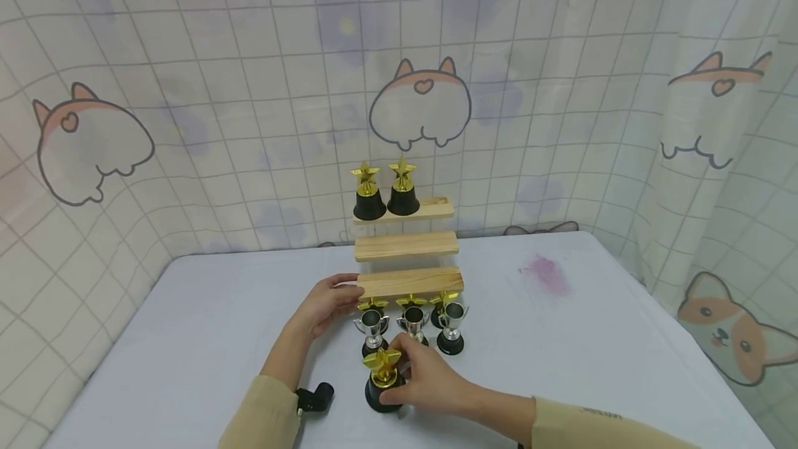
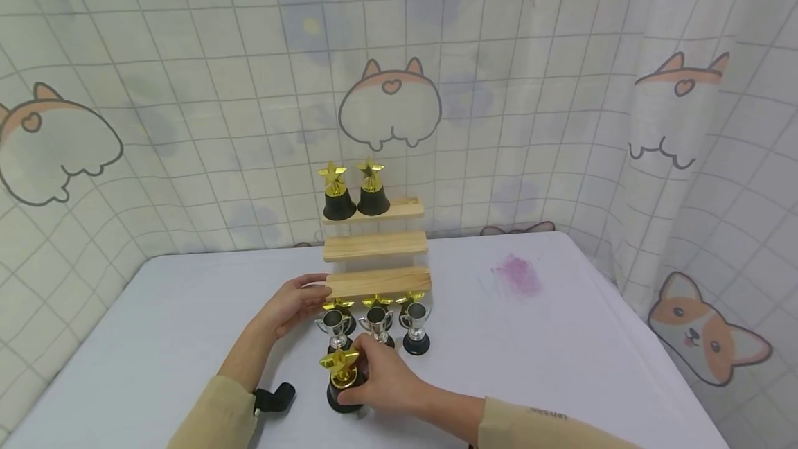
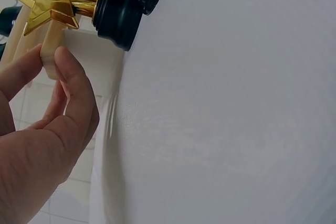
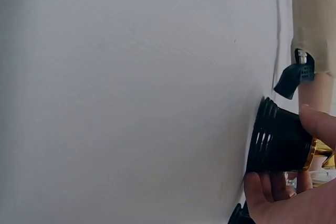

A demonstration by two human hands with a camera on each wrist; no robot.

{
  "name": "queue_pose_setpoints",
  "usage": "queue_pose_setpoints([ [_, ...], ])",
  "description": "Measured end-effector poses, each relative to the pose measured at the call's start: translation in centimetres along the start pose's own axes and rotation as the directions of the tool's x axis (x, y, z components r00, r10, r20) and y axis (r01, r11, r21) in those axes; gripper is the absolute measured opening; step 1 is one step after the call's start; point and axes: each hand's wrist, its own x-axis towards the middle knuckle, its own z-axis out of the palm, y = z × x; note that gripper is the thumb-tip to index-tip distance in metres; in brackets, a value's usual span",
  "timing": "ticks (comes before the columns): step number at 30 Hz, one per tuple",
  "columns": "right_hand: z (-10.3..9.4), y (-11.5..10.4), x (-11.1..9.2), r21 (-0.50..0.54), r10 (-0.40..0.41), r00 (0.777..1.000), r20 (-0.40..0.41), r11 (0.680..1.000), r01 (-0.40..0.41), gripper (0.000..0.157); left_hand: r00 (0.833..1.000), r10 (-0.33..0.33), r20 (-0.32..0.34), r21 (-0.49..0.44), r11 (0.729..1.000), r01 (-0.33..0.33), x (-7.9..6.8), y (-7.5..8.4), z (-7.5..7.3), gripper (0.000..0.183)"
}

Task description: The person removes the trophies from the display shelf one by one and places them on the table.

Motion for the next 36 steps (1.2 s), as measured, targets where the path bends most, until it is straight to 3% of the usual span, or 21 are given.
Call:
queue_pose_setpoints([
  [29, 0.14, -0.3, 0.8, 0.024, 0.018, 1.0, 0.015, 1.0, -0.018, 0.04, 1.0, -0.013, -0.019, 0.012, 1.0, 0.013, 0.02, -0.02, 0.12, 0.051],
  [36, 0.14, -0.24, 0.65, 0.015, -0.007, 1.0, 0.004, 1.0, 0.007, 0.044, 1.0, -0.016, -0.007, -0.002, 1.0, 0.016, -0.09, 0.02, 0.08, 0.052],
])
